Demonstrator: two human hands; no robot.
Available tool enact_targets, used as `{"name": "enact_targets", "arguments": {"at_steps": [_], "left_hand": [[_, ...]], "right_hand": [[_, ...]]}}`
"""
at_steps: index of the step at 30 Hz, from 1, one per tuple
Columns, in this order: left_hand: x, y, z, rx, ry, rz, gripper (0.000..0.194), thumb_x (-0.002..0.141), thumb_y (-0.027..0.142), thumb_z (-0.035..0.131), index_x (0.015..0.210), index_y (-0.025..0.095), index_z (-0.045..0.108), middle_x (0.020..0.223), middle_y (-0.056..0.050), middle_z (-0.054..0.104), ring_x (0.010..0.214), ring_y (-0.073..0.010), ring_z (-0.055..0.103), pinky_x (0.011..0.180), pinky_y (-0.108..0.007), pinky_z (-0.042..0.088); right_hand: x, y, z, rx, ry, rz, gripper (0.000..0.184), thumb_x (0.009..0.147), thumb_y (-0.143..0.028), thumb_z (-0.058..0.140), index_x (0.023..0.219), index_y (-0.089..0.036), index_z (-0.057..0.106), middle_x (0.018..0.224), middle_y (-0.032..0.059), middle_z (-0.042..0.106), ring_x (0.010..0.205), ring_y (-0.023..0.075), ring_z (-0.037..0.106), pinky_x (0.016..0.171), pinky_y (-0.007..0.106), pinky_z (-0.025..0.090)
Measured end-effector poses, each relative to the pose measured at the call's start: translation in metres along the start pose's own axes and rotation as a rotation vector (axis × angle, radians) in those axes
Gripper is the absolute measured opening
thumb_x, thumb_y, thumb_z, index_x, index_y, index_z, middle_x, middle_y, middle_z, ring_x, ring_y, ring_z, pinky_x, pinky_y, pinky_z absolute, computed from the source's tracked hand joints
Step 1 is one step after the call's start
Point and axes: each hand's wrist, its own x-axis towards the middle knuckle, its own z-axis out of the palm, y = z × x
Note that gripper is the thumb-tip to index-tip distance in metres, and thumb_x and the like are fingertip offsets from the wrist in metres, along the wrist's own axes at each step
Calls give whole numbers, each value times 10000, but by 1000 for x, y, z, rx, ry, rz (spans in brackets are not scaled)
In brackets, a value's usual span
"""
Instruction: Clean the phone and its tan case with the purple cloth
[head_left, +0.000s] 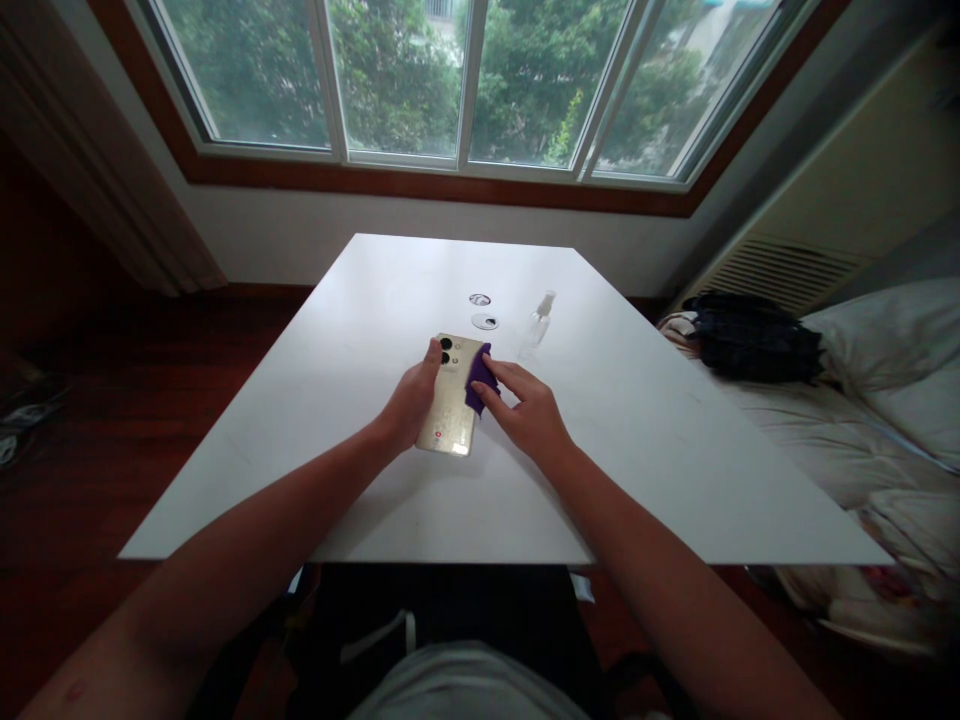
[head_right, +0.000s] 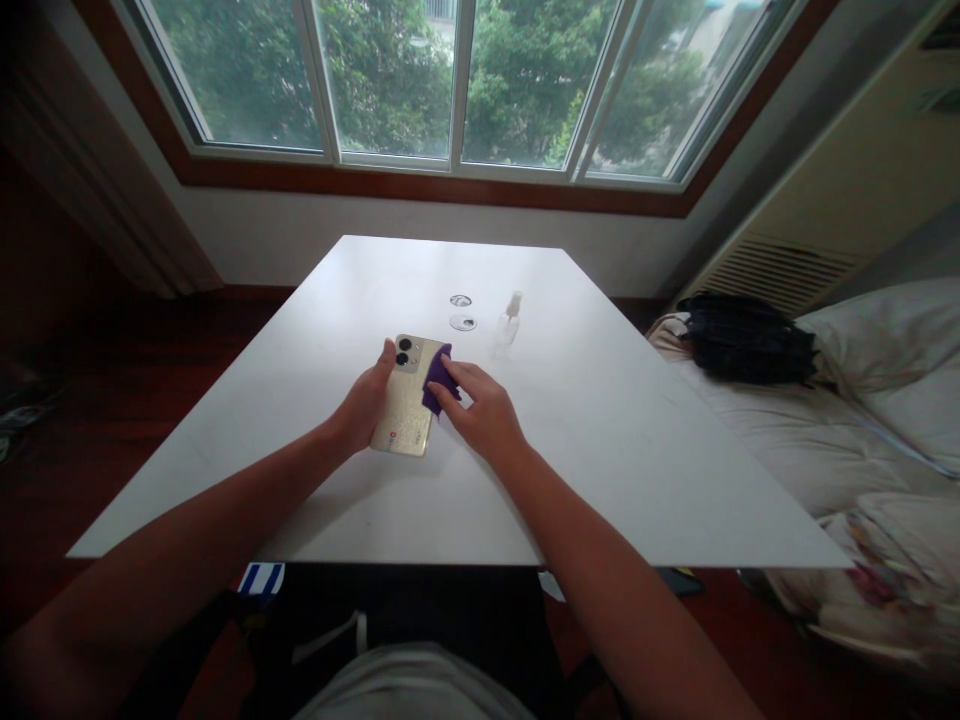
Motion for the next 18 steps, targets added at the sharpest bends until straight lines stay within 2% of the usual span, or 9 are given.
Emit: {"name": "enact_targets", "arguments": {"at_steps": [3,7,9,12,15,18], "left_hand": [[0,1,0,70,59,79,661,888,721,596,1183,138,697,917,-117,768,652,-195,698,562,-286,545],[-1,4,2,78,105,82,636,895,705,599,1139,127,706,846,-103,755,581,-184,670,517,-289,520],[-1,4,3,62,93,83,640,897,704,597,1133,119,710,823,-102,752,591,-184,675,518,-280,505],[-1,2,2,43,89,115,628,898,698,600,1113,118,713,792,-92,744,610,-173,673,518,-254,474],[0,0,2,59,144,164,595,901,684,605,1057,120,714,777,-84,731,585,-162,642,505,-255,460],[1,2,2,66,219,185,548,929,653,582,1027,130,713,796,-85,730,603,-168,639,511,-259,466]], "right_hand": [[1,-3,0,20,25,-1,397,947,-411,688,1319,-273,695,1209,87,738,1070,255,706,972,458,587],[2,-9,2,-35,134,-22,287,905,-406,743,1135,-236,751,1230,122,682,1175,278,643,1048,481,527],[1,-12,2,-26,135,-3,237,898,-417,750,1028,-219,754,1166,118,687,1132,268,647,1023,460,526],[-2,-12,4,69,-9,129,275,916,-488,710,918,-213,729,896,57,709,836,209,657,790,378,557],[-6,-10,6,225,-201,303,396,912,-587,675,817,-203,681,669,-4,646,595,147,555,563,293,464],[-9,-8,7,380,-345,404,443,884,-616,697,791,-184,659,604,-25,609,518,108,496,481,245,374]]}}
